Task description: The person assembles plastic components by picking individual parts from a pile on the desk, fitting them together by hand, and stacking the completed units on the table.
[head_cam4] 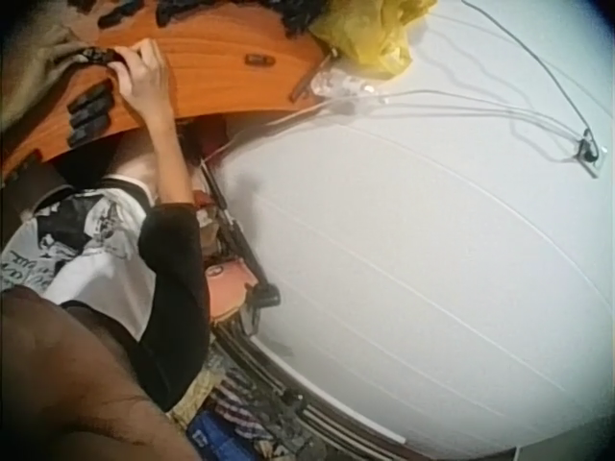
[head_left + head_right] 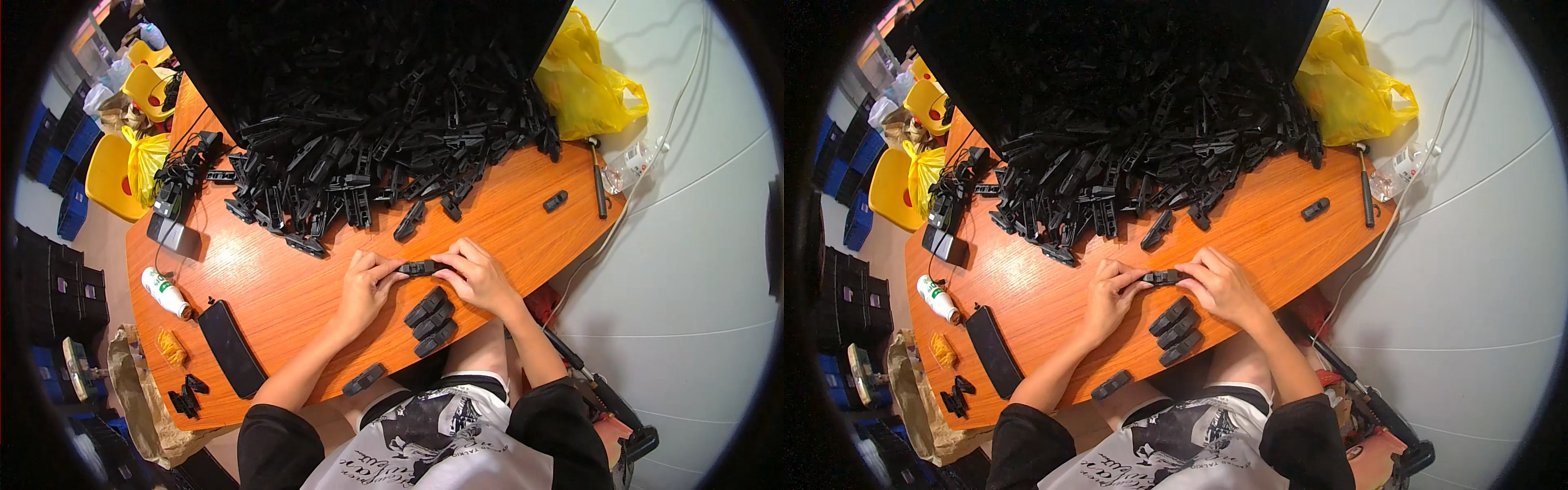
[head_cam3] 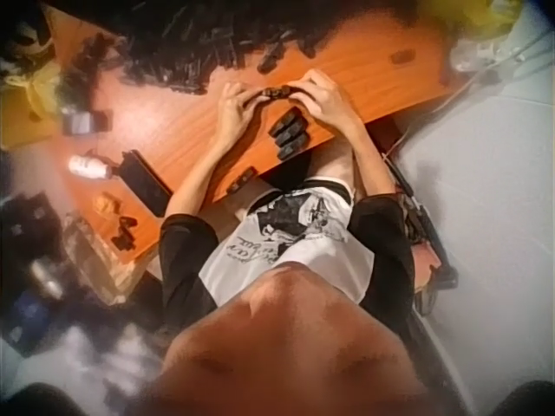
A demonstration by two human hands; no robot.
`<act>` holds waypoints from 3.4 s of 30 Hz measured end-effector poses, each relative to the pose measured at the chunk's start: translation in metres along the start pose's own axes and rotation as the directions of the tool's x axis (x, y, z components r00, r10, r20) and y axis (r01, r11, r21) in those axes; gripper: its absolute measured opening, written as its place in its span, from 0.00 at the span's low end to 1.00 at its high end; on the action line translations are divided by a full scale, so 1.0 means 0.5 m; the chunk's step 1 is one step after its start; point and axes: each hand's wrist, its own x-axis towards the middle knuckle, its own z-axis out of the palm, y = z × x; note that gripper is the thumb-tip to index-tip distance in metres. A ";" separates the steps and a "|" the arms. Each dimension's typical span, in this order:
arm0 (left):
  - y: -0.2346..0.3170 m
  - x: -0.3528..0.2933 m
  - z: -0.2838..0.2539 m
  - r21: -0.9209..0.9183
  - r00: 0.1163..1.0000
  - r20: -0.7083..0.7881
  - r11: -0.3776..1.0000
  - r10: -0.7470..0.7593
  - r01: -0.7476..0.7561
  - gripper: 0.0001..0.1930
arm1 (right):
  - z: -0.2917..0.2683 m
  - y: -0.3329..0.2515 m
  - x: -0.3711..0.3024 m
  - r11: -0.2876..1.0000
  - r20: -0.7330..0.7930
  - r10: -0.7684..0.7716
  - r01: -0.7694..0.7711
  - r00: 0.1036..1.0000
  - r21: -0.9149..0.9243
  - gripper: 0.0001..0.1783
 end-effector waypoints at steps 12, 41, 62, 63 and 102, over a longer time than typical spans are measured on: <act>-0.005 -0.006 -0.003 -0.057 0.989 0.092 0.993 0.111 -0.106 0.08 | 0.022 -0.002 0.027 0.974 0.208 0.038 -0.083 0.977 0.211 0.08; -0.015 0.001 0.005 -0.020 0.994 -0.108 1.000 -0.013 0.011 0.12 | 0.027 0.080 0.043 0.938 -0.369 0.204 -0.290 0.907 -0.193 0.13; -0.015 -0.007 0.005 -0.026 0.998 -0.039 0.999 -0.042 0.041 0.11 | 0.035 0.007 0.008 0.997 -0.082 0.014 -0.008 0.997 0.076 0.15; -0.017 -0.007 0.006 -0.039 0.999 -0.041 0.999 -0.005 0.004 0.11 | 0.042 0.006 0.014 0.996 -0.070 0.010 -0.003 0.998 0.093 0.15; -0.020 -0.007 0.014 -0.005 0.992 -0.020 0.992 0.125 -0.125 0.12 | -0.008 0.026 0.068 0.892 -0.076 0.426 -0.405 0.901 0.202 0.15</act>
